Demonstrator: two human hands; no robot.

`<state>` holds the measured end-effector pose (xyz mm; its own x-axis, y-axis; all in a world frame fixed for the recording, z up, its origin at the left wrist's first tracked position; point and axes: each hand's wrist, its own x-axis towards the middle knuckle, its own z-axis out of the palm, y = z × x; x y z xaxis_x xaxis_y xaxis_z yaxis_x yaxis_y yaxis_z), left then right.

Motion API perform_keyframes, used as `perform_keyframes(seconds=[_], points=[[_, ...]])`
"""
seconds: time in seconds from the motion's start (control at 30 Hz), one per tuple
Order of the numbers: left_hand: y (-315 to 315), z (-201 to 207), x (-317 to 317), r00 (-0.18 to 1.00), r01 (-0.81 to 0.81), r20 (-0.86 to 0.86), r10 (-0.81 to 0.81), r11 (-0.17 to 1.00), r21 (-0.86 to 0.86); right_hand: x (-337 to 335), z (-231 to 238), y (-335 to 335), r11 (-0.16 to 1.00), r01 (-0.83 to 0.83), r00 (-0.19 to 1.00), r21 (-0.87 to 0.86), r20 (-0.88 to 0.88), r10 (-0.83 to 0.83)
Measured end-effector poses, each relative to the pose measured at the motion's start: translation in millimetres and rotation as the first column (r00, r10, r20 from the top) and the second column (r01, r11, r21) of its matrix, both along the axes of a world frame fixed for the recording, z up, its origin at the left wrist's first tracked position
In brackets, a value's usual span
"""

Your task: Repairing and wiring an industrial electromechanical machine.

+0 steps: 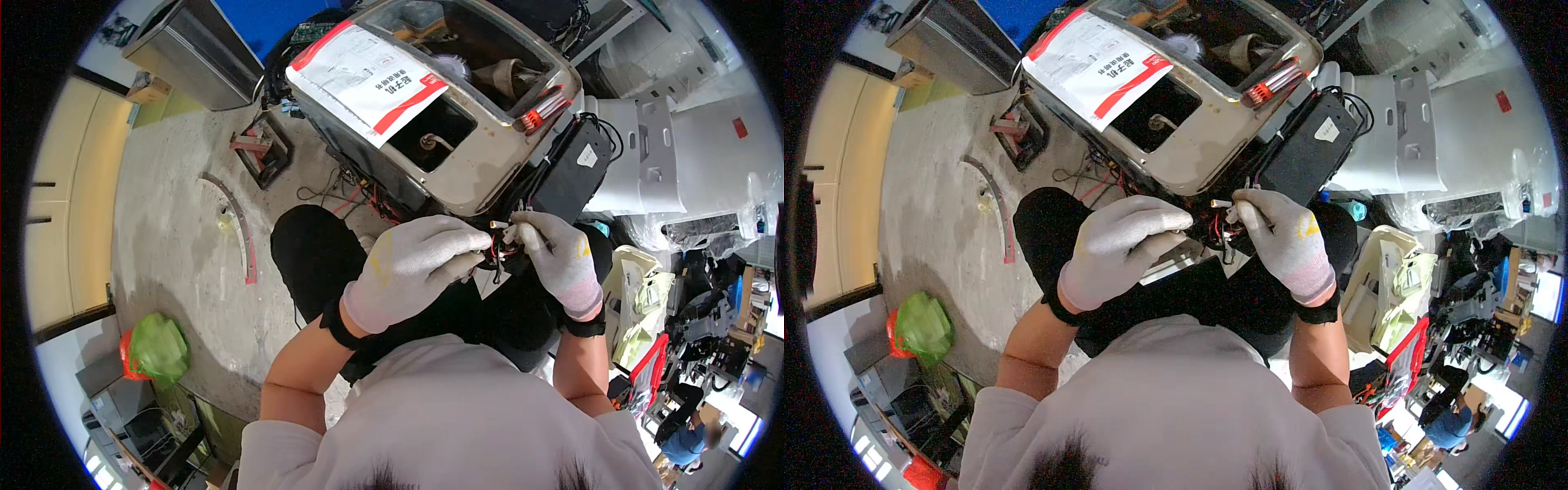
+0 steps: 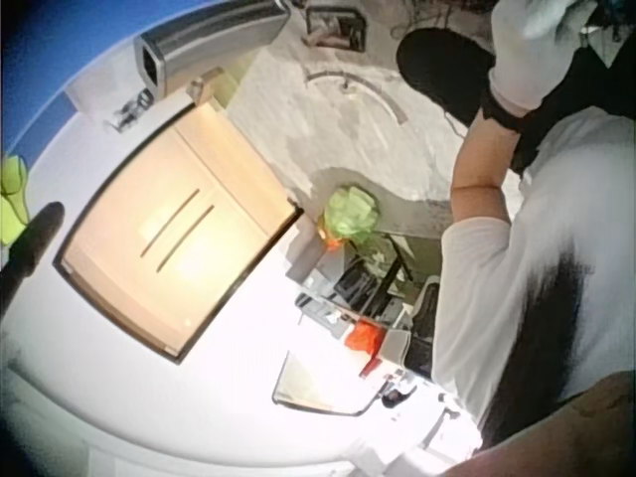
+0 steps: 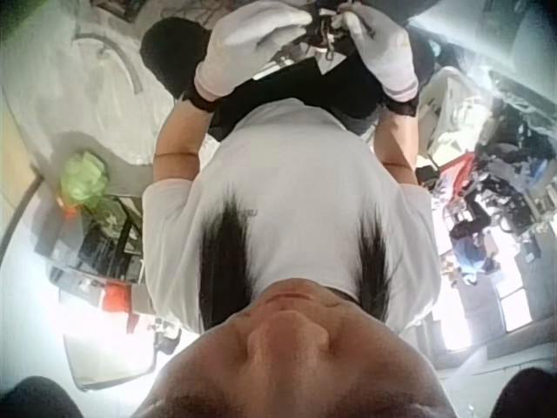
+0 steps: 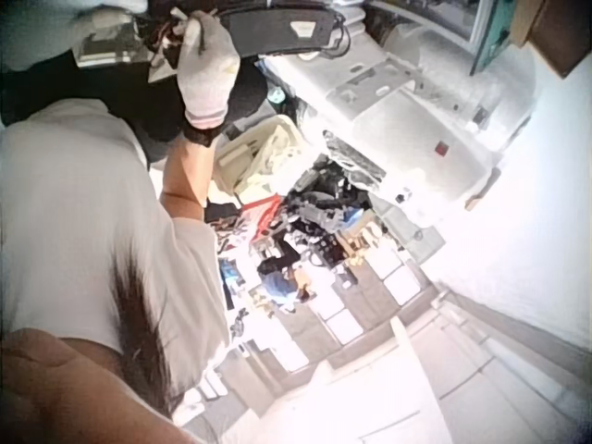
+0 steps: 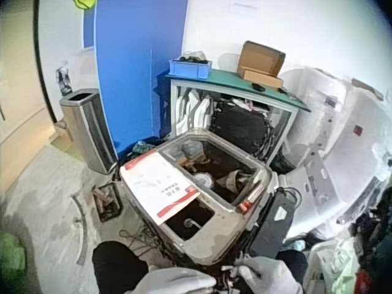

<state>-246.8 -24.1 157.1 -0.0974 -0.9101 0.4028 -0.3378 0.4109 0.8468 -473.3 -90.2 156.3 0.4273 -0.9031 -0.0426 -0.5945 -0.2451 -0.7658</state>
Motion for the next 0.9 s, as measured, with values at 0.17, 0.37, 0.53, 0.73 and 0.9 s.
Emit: perform_keyframes(seconds=[0.17,0.37,0.53,0.73,0.9], points=[[-13.0,-9.3,-10.2,1.000,0.030,0.008,-0.030,0.996,-0.079,-2.6,-1.7,0.5,0.999,-0.016,1.000,-0.034,0.022,0.017],[-26.8,-17.8,-18.4,0.998,0.055,0.009,-0.055,0.992,-0.112,-5.0,-3.5,0.7,0.999,-0.007,1.000,-0.036,0.014,0.007],[-30.5,-17.7,-17.8,0.991,0.105,0.101,-0.090,0.983,-0.152,-5.8,-2.0,1.0,0.999,-0.016,1.000,-0.042,0.003,0.016],[-37.8,-15.8,-19.0,0.980,0.184,0.108,-0.168,0.969,-0.165,-6.4,-2.2,0.8,0.999,-0.015,1.000,-0.040,0.019,0.015],[-40.3,-10.6,-18.0,0.967,0.225,0.145,-0.211,0.971,-0.085,-7.5,-1.5,1.8,1.000,-0.011,0.998,-0.010,0.054,0.011]])
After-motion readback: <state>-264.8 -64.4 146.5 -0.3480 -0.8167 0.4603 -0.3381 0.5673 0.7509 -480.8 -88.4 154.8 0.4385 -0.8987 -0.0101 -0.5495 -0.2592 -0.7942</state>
